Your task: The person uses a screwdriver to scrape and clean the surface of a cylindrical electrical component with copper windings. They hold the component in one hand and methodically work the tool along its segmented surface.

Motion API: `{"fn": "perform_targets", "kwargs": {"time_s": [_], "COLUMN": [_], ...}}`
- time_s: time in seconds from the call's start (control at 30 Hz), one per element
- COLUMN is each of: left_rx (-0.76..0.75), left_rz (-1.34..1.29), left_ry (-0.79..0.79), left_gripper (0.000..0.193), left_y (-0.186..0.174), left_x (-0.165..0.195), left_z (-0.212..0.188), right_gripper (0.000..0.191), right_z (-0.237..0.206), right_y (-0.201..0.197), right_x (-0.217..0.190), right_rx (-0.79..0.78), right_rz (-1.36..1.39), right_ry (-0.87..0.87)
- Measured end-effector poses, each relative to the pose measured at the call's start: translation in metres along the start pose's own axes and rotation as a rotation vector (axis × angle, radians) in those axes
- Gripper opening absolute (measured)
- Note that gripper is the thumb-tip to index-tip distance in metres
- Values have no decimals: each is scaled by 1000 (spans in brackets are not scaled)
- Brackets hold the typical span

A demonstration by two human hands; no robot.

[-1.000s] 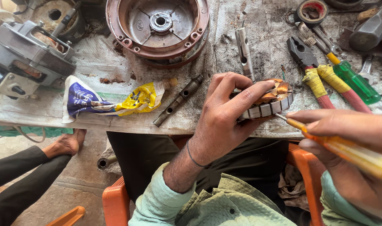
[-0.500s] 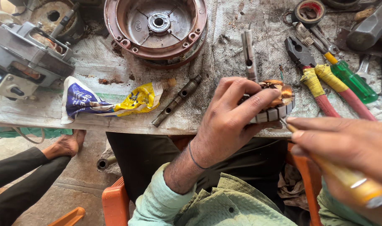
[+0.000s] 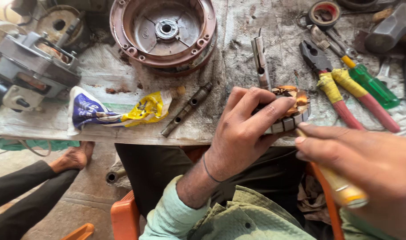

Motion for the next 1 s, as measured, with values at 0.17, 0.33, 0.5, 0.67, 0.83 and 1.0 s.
{"fn": "perform_targets", "kwargs": {"time_s": [0.17,0.33,0.5,0.67,0.83,1.0], "left_rx": [19,35,32,40,59,62], "left_rz": [-3,-75,-19,-36,-71,-53], "left_ry": [-11,-24,-51,-38,-61,-90], "left_gripper": [58,60,55,54,56,58], "left_y": [-1,-4,-2,-2,-3,0], "left_x": [-1,-5,-7,-9,-11,-11], "left_z": [5,5,1,0,1,1], "right_gripper": [52,57,52,44,30,26], "right_z": [-29,-37,-24,-26,-20,-18], "right_y": [5,6,7,9,4,-3], "right_x": [39,54,21,10,21,51], "right_rx": [-42,-35,-28,22,103,152], "right_rz": [131,202,4,6,213,431], "right_ry": [-5,-22,-130,-168,-32,309]}}
Point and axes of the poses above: each hand's wrist, its own z-axis towards the middle knuckle, its own y-axis out of the palm, x = y × z, the point moved 9 cm from there along z, towards the middle knuckle, and after that the axes turned 15 degrees about z, right-handed, at the moved point
